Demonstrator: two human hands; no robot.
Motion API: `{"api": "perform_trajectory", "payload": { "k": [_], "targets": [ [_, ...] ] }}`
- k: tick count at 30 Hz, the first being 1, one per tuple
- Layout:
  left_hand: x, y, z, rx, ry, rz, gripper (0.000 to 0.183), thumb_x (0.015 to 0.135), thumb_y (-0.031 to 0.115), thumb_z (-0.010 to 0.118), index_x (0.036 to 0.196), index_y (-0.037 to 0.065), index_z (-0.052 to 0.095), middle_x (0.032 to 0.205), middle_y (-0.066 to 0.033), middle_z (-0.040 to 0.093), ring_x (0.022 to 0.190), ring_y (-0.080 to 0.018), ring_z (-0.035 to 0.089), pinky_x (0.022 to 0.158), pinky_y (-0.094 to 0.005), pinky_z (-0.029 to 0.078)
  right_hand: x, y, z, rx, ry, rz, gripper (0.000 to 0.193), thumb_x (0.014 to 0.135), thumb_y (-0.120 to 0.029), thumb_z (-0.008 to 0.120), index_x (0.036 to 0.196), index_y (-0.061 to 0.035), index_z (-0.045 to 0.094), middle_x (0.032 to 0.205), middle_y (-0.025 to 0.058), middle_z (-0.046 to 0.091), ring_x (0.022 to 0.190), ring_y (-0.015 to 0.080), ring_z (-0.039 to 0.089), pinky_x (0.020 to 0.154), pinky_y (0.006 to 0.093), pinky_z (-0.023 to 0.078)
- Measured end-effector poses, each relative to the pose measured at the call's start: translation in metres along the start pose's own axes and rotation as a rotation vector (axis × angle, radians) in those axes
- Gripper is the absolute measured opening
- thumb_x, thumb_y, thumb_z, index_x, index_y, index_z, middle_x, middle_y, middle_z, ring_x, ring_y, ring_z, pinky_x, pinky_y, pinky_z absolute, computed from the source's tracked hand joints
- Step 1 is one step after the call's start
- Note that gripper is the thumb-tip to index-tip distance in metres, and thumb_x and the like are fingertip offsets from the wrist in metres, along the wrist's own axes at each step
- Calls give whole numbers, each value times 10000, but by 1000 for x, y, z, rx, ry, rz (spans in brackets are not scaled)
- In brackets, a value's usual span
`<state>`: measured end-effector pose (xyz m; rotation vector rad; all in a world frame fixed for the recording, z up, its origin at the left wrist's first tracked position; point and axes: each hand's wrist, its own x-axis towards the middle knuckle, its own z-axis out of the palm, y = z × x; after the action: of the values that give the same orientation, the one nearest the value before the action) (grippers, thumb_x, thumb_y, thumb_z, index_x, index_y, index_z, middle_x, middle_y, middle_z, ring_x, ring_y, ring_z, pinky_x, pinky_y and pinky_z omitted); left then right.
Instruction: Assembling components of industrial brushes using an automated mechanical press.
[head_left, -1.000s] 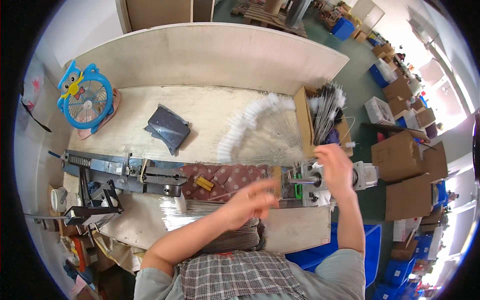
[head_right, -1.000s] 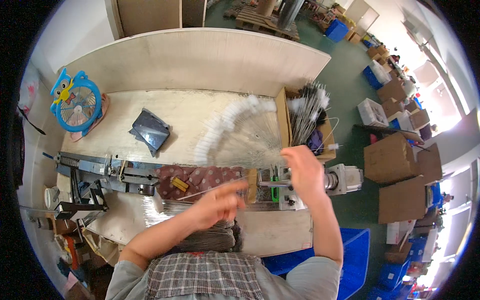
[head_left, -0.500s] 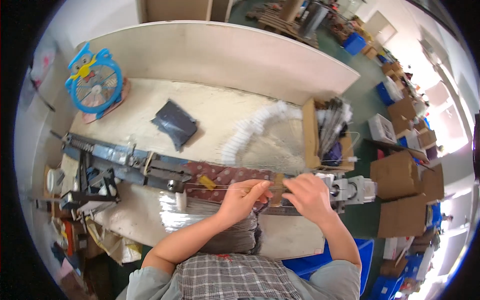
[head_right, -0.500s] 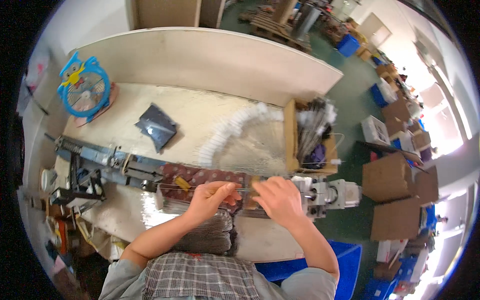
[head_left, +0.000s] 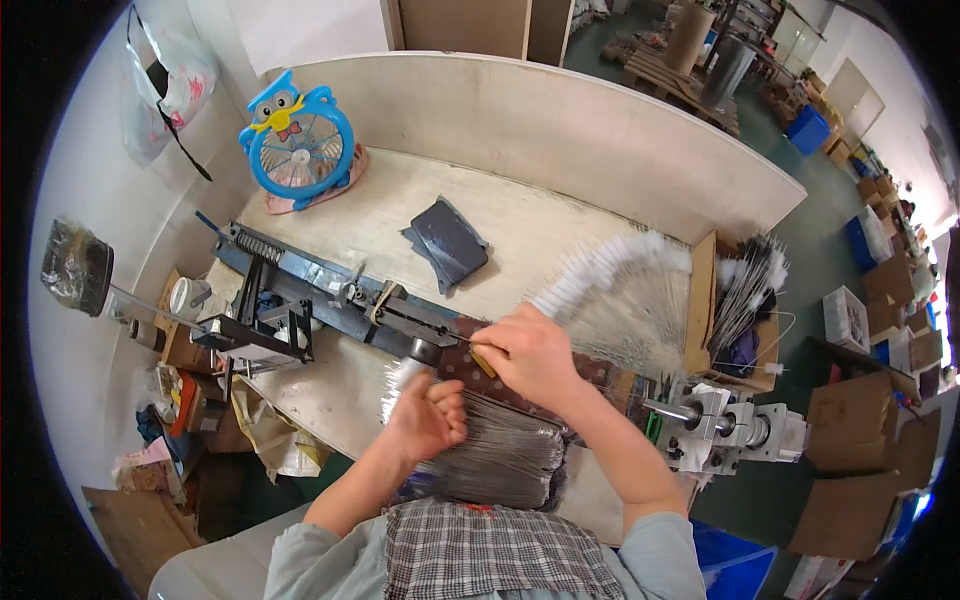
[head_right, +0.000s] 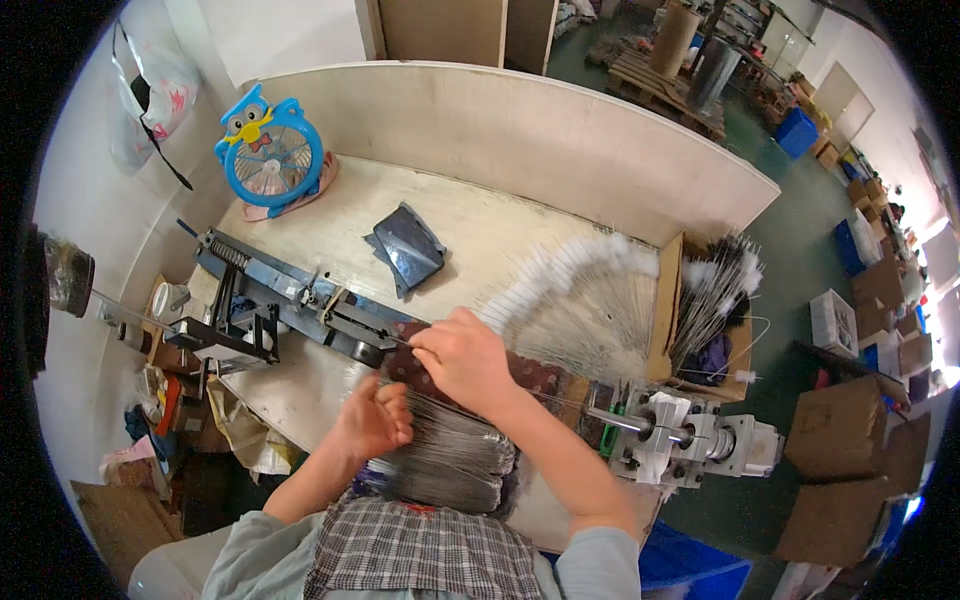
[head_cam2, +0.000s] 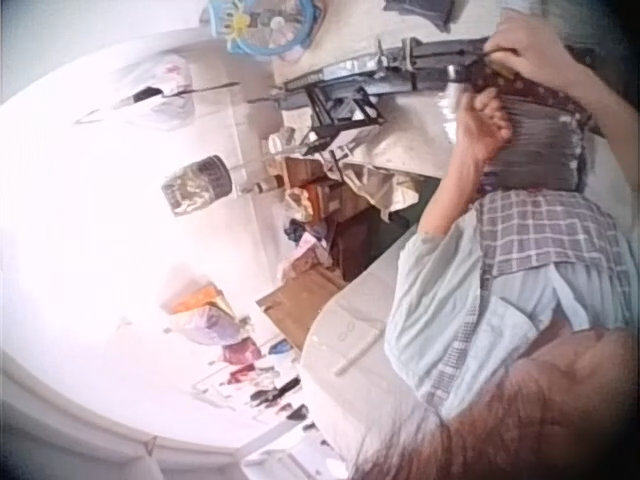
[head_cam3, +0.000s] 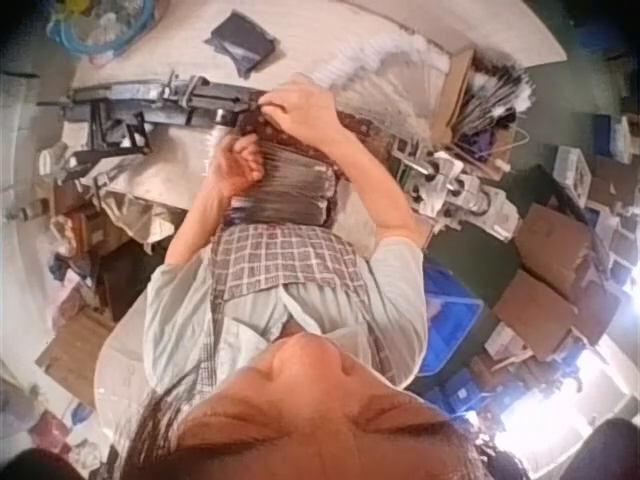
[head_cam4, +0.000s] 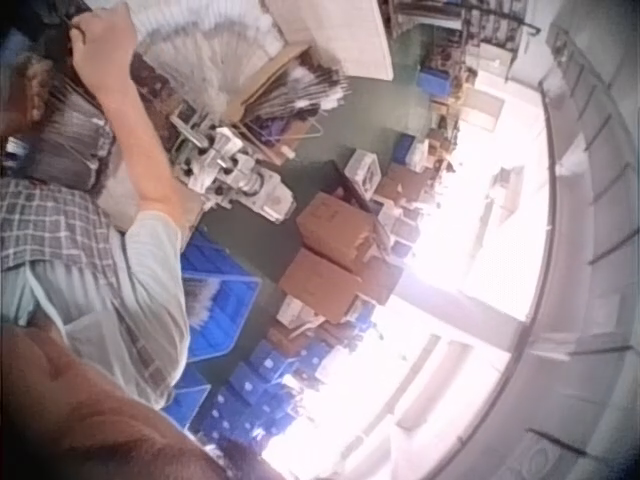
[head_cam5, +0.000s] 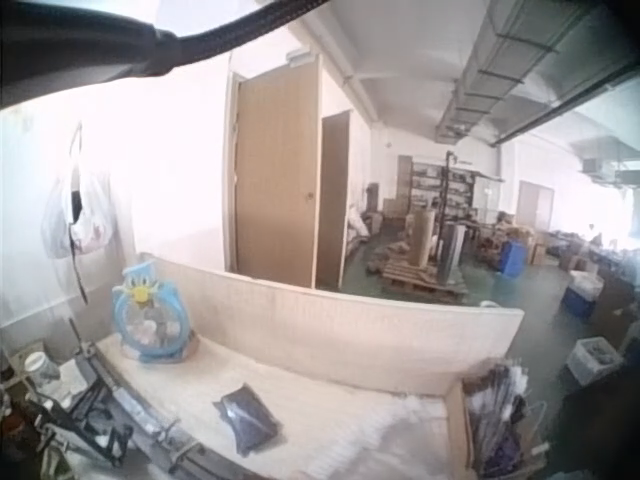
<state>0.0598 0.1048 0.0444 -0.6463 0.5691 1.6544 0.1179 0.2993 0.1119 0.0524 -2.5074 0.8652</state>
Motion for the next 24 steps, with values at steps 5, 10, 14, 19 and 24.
{"api": "perform_trajectory", "payload": {
  "k": [5,10,14,19,24],
  "targets": [
    [-42,25,27,367,-108,533,453,945,456,400,780,99,624,612,-50,560,532,-165,496,519,-315,403,8,-13,10,-53,-12,118,65,706,-138,690,759,-102,696,724,13,643,767,208,563,657,313,477],
    [-6,13,28,1912,515,909,509,753,508,660,589,27,678,520,-89,607,510,-206,611,532,-306,485,9,-19,12,-96,-35,133,76,709,-142,684,763,-90,699,739,22,647,778,213,572,661,316,480],
    [-12,14,36,1654,415,780,492,755,460,675,642,-19,664,563,-108,618,528,-218,610,539,-340,477,7,-21,3,-176,-59,119,73,717,-121,682,776,-81,697,768,35,654,769,224,584,675,329,482],
    [13,-8,26,873,17,699,325,801,290,653,813,-30,599,655,-64,612,559,-168,595,530,-299,468,-14,-33,-20,-167,155,58,106,725,-88,690,829,-68,685,776,53,654,742,229,605,648,326,493],
    [18,-12,24,1145,21,824,149,760,64,645,846,7,537,654,-42,583,562,-122,564,522,-271,463,-67,-23,-17,-95,26,31,195,761,-72,659,952,-61,623,807,60,616,670,227,612,559,312,489]
  ]
}}
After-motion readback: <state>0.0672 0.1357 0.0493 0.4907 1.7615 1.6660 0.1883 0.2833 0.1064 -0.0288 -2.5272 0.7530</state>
